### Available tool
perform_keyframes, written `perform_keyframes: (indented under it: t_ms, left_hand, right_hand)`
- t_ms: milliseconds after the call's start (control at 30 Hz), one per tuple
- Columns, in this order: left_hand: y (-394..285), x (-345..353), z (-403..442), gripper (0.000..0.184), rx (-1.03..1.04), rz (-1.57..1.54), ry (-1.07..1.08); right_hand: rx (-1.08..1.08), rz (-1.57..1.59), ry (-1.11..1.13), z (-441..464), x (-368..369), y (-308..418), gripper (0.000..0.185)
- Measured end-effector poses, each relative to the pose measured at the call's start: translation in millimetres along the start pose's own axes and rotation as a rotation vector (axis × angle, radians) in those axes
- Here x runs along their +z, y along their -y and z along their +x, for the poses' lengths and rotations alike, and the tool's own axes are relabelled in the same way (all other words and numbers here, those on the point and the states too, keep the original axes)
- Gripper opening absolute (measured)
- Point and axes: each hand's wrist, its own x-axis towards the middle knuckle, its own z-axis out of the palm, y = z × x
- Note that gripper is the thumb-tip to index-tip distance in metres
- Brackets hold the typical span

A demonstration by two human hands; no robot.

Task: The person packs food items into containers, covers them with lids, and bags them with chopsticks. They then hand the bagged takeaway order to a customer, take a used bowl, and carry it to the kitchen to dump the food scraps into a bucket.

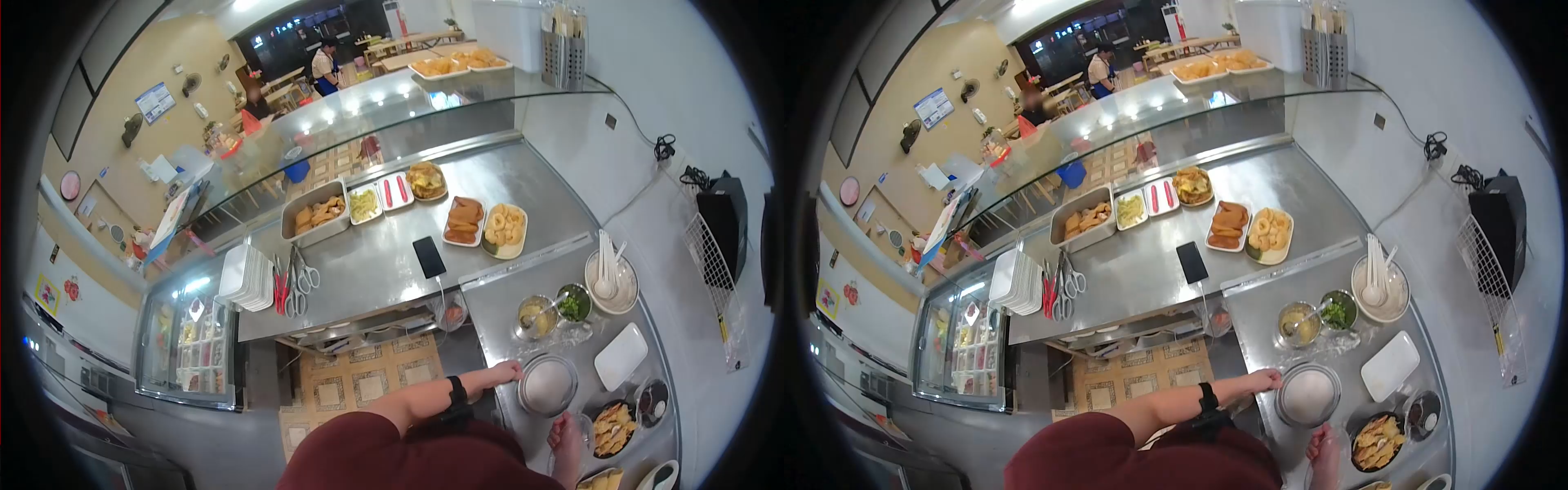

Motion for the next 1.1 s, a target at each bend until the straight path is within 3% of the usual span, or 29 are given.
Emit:
perform_keyframes:
  t_ms: [400, 500, 600, 667, 733, 800, 900, 1033, 1100]
  left_hand:
    - [-8, -1, -7, 0.017, -0.044, -0.088, 0.03]
    - [-4, 0, 0, 0.016, -0.043, -0.077, 0.033]
    - [-1, 0, -1, 0.017, -0.026, -0.05, 0.0]
    - [-4, -1, -7, 0.015, -0.028, -0.04, -0.014]
    - [3, 3, -1, 0.015, 0.018, -0.046, -0.023]
    - [0, 5, 4, 0.015, 0.023, -0.021, 0.004]
    - [-13, -1, -10, 0.016, 0.008, -0.002, 0.015]
    - [-6, 1, -1, 0.016, -0.021, -0.027, 0.017]
    - [-10, 2, -9, 0.015, -0.025, -0.034, 0.0]
  right_hand:
    - [-0.063, -0.095, 0.07, 27, -7, -10, 0.036]
    - [0.034, -0.114, 0.044, 14, 4, -1, 0.035]
    - [-0.273, -0.157, 0.064, 7, -16, 5, 0.038]
    - [-0.537, 0.383, 0.287, 3, -53, 24, 0.036]
    - [-0.696, 0.502, 0.302, -60, -30, 66, 0.046]
    - [-0.741, 0.499, 0.487, -102, -38, 96, 0.049]
    - [-0.869, 0.479, 0.191, -147, -17, 115, 0.049]
    - [-0.678, 0.525, 0.019, -134, -16, 107, 0.047]
    - [-0.657, 0.514, 0.045, -129, -22, 101, 0.047]
